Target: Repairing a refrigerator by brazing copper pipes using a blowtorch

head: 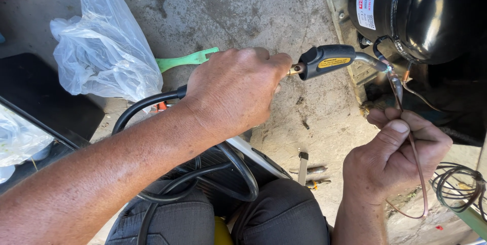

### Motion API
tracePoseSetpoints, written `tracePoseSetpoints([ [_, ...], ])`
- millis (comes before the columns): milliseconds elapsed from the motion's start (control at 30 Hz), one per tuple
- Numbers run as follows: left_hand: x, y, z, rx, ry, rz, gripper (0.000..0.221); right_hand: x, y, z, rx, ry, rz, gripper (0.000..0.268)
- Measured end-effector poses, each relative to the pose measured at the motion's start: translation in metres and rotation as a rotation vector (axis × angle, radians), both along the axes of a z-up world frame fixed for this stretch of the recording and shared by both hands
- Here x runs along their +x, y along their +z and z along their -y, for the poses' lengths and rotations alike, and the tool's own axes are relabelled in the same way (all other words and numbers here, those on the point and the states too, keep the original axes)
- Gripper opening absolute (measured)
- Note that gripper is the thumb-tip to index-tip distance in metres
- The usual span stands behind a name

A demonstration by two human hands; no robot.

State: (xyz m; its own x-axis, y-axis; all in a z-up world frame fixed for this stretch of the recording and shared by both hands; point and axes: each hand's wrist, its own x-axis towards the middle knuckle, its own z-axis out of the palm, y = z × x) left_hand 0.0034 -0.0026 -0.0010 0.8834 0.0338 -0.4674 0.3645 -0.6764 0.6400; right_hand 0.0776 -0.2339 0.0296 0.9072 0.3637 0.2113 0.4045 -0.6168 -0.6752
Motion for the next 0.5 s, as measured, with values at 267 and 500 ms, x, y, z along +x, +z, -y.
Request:
tracePoseSetpoints([
  [267,0.003,0.006,0.001,0.003,-0.004,-0.066,0.033,-0.003,-0.001,0.004,0.002,-0.018,0.028,0.008],
  [500,0.0,0.008,0.005,0.056,0.02,-0.024,0.026,-0.006,0.008,0.004,-0.094,-0.033,0.0,0.014],
])
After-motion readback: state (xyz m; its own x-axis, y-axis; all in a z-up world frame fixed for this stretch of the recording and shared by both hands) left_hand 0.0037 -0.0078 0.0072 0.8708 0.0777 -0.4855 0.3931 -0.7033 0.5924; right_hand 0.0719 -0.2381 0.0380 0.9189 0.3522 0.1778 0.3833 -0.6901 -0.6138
